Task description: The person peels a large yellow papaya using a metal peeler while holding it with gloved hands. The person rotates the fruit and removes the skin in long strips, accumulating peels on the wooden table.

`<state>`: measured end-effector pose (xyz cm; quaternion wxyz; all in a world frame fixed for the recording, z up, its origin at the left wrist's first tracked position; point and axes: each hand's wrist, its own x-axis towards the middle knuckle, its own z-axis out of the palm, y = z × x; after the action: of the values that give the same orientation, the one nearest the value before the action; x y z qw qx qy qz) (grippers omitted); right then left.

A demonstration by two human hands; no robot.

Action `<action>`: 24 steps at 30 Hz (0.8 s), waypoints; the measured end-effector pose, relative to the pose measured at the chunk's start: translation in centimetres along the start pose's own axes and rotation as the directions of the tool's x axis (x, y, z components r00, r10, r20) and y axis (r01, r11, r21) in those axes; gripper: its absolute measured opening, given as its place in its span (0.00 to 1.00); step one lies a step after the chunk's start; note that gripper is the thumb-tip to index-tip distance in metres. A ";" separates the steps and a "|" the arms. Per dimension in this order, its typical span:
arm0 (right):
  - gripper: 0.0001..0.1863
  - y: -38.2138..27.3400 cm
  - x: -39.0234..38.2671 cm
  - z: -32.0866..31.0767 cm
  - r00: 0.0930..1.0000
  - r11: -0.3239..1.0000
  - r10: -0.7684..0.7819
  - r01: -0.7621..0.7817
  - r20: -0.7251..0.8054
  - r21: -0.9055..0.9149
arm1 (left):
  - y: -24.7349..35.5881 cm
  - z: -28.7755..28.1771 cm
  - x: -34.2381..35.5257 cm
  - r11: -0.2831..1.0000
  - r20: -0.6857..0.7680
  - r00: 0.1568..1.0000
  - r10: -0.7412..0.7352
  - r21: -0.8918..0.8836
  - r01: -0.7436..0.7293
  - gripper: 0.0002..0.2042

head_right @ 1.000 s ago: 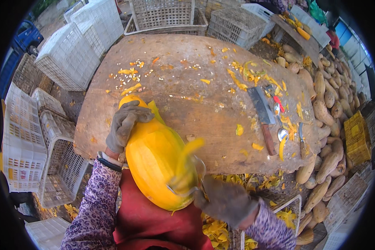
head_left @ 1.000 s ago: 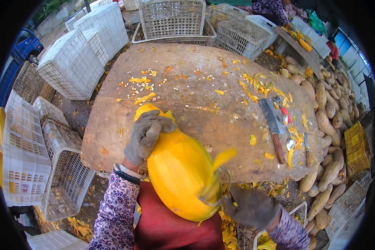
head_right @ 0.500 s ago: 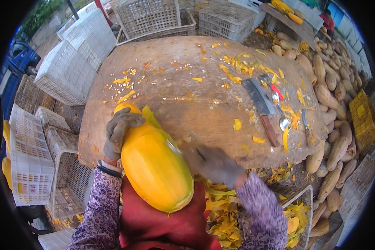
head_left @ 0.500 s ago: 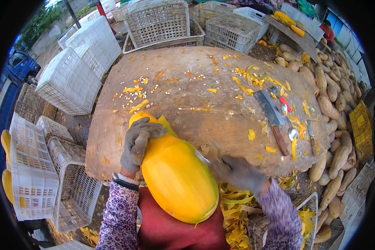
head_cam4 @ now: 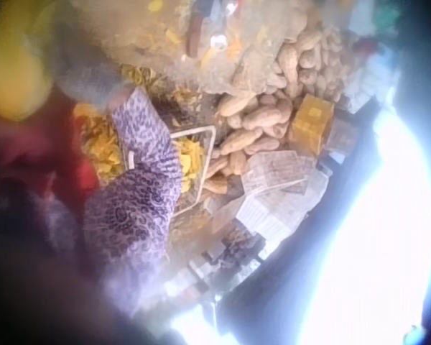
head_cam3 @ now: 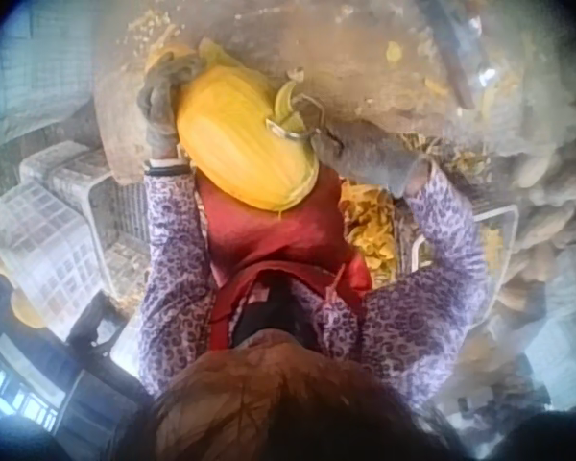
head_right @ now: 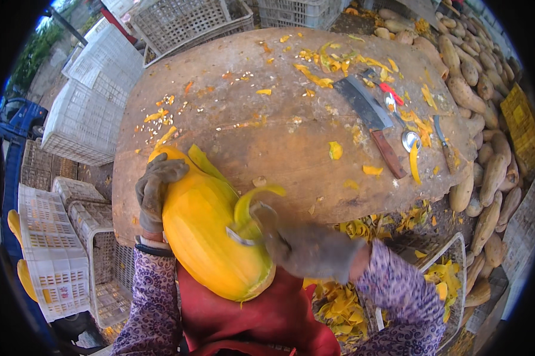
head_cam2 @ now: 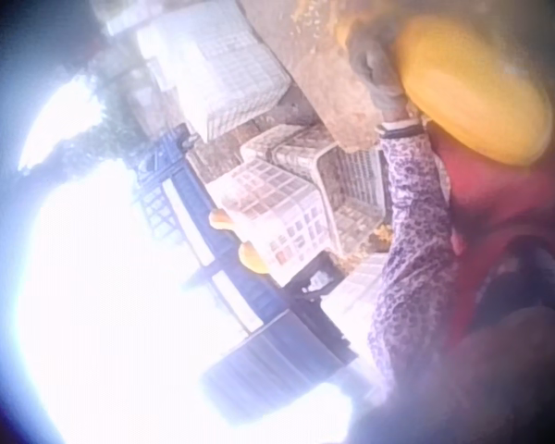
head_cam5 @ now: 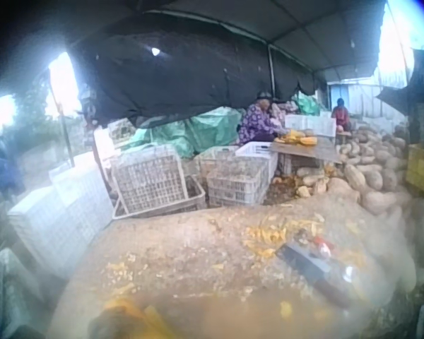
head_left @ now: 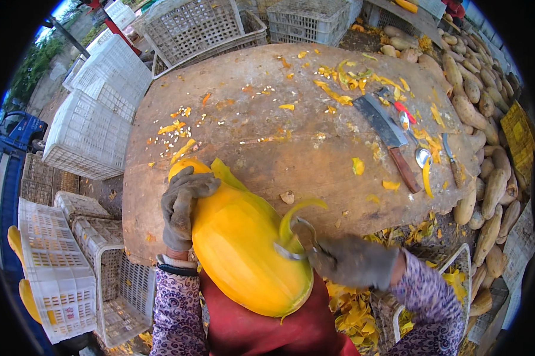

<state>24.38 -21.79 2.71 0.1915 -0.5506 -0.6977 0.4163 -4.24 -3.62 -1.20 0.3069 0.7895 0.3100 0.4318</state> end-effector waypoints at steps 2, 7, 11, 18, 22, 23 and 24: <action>0.13 -0.6 -3.0 1.8 0.995 0.999 -0.015 0.010 -0.096 -0.051 | -0.1 0.1 0.0 0.997 0.006 0.999 0.045 0.058 -0.045 0.24; 0.13 -2.0 -7.9 6.5 0.942 0.985 0.048 -0.099 -0.331 -0.140 | 0.0 0.2 -0.2 0.998 -0.021 0.999 -0.049 -0.042 0.048 0.24; 0.13 -2.2 -8.8 7.7 0.909 0.984 -0.012 -0.063 -0.417 -0.166 | -0.1 0.2 -0.1 0.996 -0.019 0.999 -0.027 -0.081 0.025 0.23; 0.09 -1.0 -11.4 7.6 0.881 0.591 0.413 -0.453 0.232 0.667 | -0.1 -0.1 0.2 0.999 0.003 1.000 0.024 -0.036 -0.024 0.22; 0.11 0.7 -11.8 5.3 0.999 0.728 0.006 -0.041 -0.053 -0.685 | 0.2 0.1 0.0 1.000 0.001 1.000 0.007 -0.021 -0.007 0.21; 0.11 0.9 -11.1 4.2 0.992 0.806 0.121 -0.118 -0.033 -0.580 | 0.2 0.1 0.1 1.000 0.003 1.000 0.012 -0.007 -0.012 0.20; 0.12 0.7 -10.2 3.4 0.951 0.892 0.298 -0.307 -0.080 -0.332 | 0.2 0.1 0.1 0.998 0.002 1.000 0.017 -0.052 -0.017 0.21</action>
<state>25.60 -32.43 2.18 0.0357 -0.6827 -0.6623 0.3066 -4.09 -3.63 -1.04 0.3241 0.7842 0.2915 0.4415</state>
